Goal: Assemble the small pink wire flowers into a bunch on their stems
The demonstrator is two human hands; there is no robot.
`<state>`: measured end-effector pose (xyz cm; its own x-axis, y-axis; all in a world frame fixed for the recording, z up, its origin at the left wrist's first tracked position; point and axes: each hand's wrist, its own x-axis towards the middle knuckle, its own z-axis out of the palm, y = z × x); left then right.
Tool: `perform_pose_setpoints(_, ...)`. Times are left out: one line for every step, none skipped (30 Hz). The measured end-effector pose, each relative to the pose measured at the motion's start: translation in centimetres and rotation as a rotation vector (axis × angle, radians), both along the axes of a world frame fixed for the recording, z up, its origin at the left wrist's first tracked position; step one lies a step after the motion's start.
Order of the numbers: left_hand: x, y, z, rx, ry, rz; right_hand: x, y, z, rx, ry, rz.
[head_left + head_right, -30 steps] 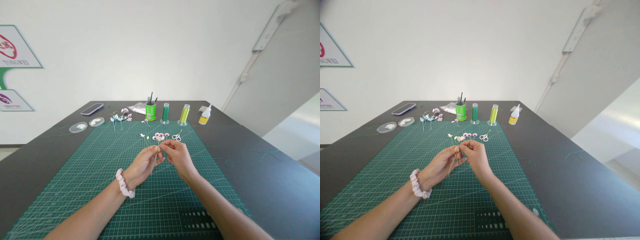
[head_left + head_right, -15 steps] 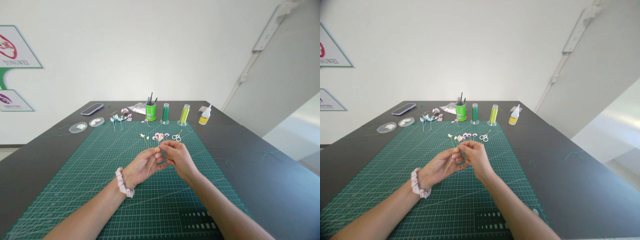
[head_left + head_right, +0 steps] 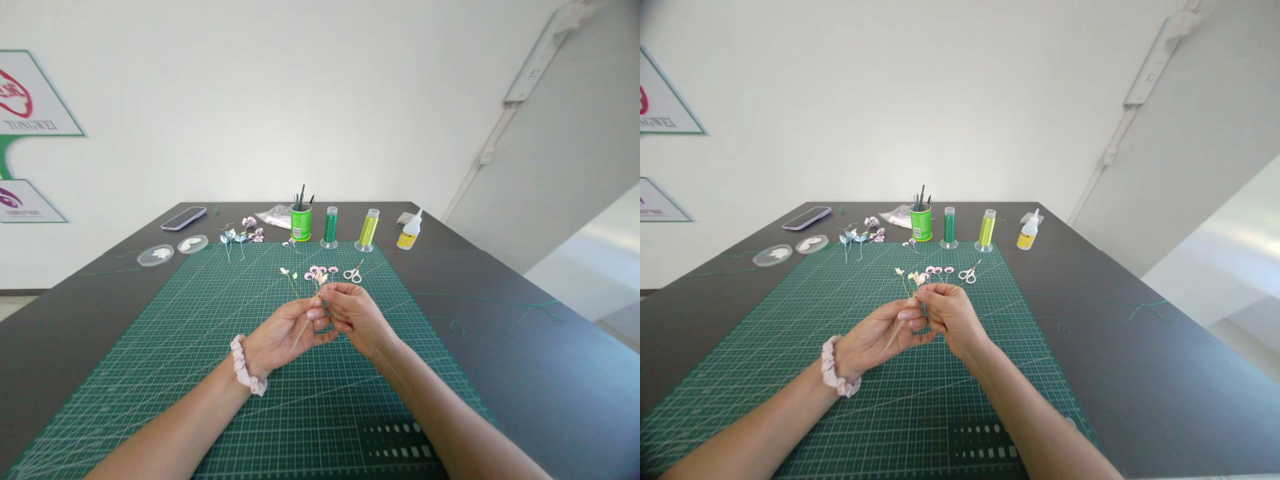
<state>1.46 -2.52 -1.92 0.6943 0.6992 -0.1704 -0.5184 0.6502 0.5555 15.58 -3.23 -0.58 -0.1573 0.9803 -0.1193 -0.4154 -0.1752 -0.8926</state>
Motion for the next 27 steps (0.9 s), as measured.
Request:
perform_pose_setpoints(0.0,0.0,0.0,0.0,-0.005,-0.006,0.0,0.0,0.0,0.001,0.005,0.0)
perform_pose_setpoints(0.0,0.0,0.0,0.004,-0.004,-0.007,0.0,0.0,0.0,0.005,0.009,0.001)
perform_pose_setpoints(-0.1,0.0,0.0,0.015,0.01,-0.009,0.0,-0.1,0.1,0.013,0.011,0.003)
perform_pose_setpoints(-0.1,0.0,0.1,0.035,0.039,-0.003,0.0,-0.1,0.1,0.026,0.008,0.011)
perform_pose_setpoints(-0.1,0.0,0.1,0.076,0.084,0.001,-0.1,-0.1,0.2,0.04,0.001,0.019)
perform_pose_setpoints(0.0,0.0,0.1,0.13,0.138,0.018,-0.1,-0.1,0.2,0.054,-0.009,0.024)
perform_pose_setpoints(0.0,0.0,0.1,0.201,0.2,0.055,-0.1,-0.2,0.3,0.065,-0.021,0.022)
perform_pose_setpoints(0.0,0.1,0.2,0.288,0.268,0.115,-0.2,-0.2,0.4,0.073,-0.033,0.01)
perform_pose_setpoints(0.0,0.1,0.2,0.38,0.339,0.193,-0.2,-0.2,0.4,0.078,-0.045,-0.01)
perform_pose_setpoints(0.0,0.1,0.3,0.47,0.408,0.277,-0.2,-0.2,0.4,0.082,-0.059,-0.036)
perform_pose_setpoints(0.0,0.1,0.3,0.548,0.475,0.354,-0.3,-0.2,0.5,0.088,-0.076,-0.062)
perform_pose_setpoints(0.0,0.1,0.4,0.611,0.54,0.415,-0.3,-0.2,0.4,0.094,-0.093,-0.082)
perform_pose_setpoints(0.0,0.1,0.4,0.66,0.604,0.46,-0.3,-0.2,0.4,0.098,-0.109,-0.1)
perform_pose_setpoints(0.1,0.1,0.5,0.702,0.669,0.489,-0.4,-0.2,0.3,0.097,-0.122,-0.118)
perform_pose_setpoints(0.1,0.1,0.6,0.745,0.735,0.511,-0.4,-0.2,0.3,0.091,-0.134,-0.135)
perform_pose_setpoints(0.1,0.0,0.7,0.791,0.799,0.527,-0.5,-0.2,0.2,0.082,-0.143,-0.148)
perform_pose_setpoints(0.2,0.0,0.8,0.835,0.856,0.541,-0.5,-0.2,0.2,0.074,-0.152,-0.16)
perform_pose_setpoints(0.2,-0.1,0.9,0.873,0.903,0.551,-0.6,-0.2,0.1,0.07,-0.162,-0.169)
perform_pose_setpoints(0.2,-0.1,1.0,0.899,0.939,0.558,-0.6,-0.2,0.1,0.071,-0.172,-0.176)
perform_pose_setpoints(0.3,-0.2,1.0,0.912,0.966,0.559,-0.7,-0.2,0.0,0.076,-0.179,-0.181)
perform_pose_setpoints(0.3,-0.2,1.1,0.915,0.987,0.56,-0.7,-0.2,0.0,0.082,-0.185,-0.186)
perform_pose_setpoints(0.3,-0.3,1.1,0.912,1.003,0.559,-0.7,-0.2,0.0,0.088,-0.189,-0.19)
perform_pose_setpoints(0.3,-0.3,1.1,0.907,1.017,0.556,-0.8,-0.2,0.0,0.093,-0.193,-0.193)
perform_pose_setpoints(0.3,-0.3,1.1,0.901,1.027,0.551,-0.8,-0.2,-0.1,0.095,-0.197,-0.194)
perform_pose_setpoints(0.3,-0.3,1.0,0.897,1.03,0.55,-0.8,-0.1,-0.1,0.099,-0.201,-0.195)
perform_pose_setpoints(0.3,-0.3,1.0,0.897,1.027,0.552,-0.8,-0.1,-0.1,0.103,-0.207,-0.195)
perform_pose_setpoints(0.2,-0.2,1.0,0.899,1.019,0.553,-0.8,-0.1,-0.1,0.108,-0.212,-0.196)
